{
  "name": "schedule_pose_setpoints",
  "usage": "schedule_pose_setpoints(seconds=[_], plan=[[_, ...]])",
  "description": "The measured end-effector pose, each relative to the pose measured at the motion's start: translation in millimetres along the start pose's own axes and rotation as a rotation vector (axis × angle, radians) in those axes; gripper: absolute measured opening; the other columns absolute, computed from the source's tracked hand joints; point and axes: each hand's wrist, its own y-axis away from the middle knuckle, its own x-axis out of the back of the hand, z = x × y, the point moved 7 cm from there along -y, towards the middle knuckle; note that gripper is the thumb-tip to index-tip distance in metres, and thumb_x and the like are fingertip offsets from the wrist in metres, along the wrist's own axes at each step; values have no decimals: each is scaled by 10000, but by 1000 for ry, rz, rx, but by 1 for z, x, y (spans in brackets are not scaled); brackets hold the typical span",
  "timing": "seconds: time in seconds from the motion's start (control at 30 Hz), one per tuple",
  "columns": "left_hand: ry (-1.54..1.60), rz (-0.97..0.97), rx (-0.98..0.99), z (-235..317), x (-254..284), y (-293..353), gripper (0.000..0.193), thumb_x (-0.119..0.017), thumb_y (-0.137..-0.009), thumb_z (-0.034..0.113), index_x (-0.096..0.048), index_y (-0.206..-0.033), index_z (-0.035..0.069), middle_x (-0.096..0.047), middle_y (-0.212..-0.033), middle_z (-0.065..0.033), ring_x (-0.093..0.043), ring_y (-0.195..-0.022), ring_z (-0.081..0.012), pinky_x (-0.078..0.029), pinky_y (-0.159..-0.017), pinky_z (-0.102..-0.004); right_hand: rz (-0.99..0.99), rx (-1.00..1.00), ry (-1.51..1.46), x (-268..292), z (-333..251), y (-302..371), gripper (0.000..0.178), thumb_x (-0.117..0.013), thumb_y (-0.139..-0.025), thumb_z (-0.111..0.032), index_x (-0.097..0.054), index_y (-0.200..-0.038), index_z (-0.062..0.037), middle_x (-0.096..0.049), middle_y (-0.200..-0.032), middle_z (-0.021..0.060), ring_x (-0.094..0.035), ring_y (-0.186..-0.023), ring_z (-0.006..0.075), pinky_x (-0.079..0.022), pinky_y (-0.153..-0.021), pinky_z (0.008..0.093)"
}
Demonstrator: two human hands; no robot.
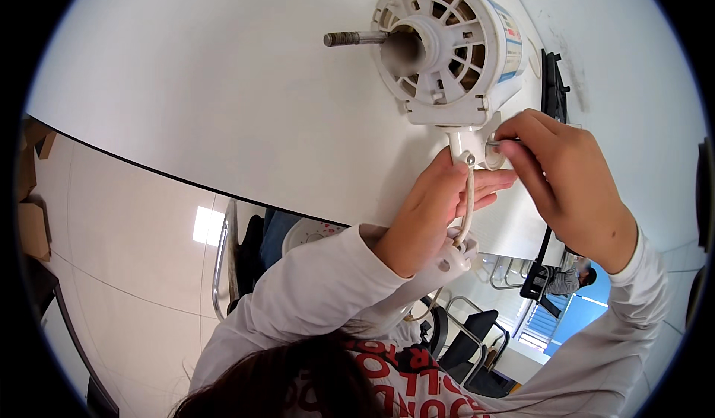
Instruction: The person assembles a small white appliance by first connecting a power cord to a motor and securing it with a screw. They then attach a black base to the motor assembly and fasten it using a manual screwdriver and later a power drill. The task is performed at a white table in a workshop-like room.
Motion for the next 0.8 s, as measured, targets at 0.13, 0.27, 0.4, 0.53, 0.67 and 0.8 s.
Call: schedule_pose_setpoints(seconds=[0.13,0.27,0.4,0.53,0.67,0.8], plan=[[-10,-6,0,0,-2,1,448,-277,-948,283,-266,-1287,-9,-407,-1276,-246,-418,-1200,-332,-287,-1039,-438,85,12,-165,4,-6,12,197,-547,-775,45,-587,-963,1,-547,-761,131,-527,-647,289,-416,-585,335],[-20,14,-4,2,-2,0,454,-286,-945,278,-280,-1290,-16,-389,-1297,-239,-417,-1199,-340,-294,-1039,-445,215,13,-132,8,-5,25,194,-638,-716,7,-601,-907,-6,-576,-730,87,-529,-628,247,-442,-568,328],[-10,18,-19,1,-2,-1,441,-288,-941,278,-301,-1270,-16,-417,-1274,-227,-438,-1181,-328,-306,-1032,-445,308,-21,-201,4,3,31,154,-663,-718,-17,-606,-861,-9,-602,-728,76,-554,-617,217,-460,-549,286],[-33,15,1,1,-1,-1,424,-284,-934,274,-321,-1247,-10,-446,-1243,-223,-454,-1165,-321,-311,-1030,-443,342,14,-176,4,3,31,145,-667,-718,-18,-606,-849,-10,-616,-749,80,-577,-629,213,-466,-548,276],[-46,35,-14,1,-1,0,417,-280,-925,268,-326,-1236,-6,-459,-1227,-216,-465,-1154,-307,-314,-1029,-437,364,56,-181,3,2,33,155,-664,-718,-13,-603,-861,-12,-617,-755,89,-589,-645,229,-465,-550,283],[-54,33,-4,1,-1,0,426,-290,-917,268,-318,-1241,-8,-460,-1224,-208,-467,-1151,-299,-311,-1031,-433,378,37,-202,2,3,34,161,-661,-719,-11,-602,-870,-16,-618,-757,93,-594,-638,242,-465,-552,288]])
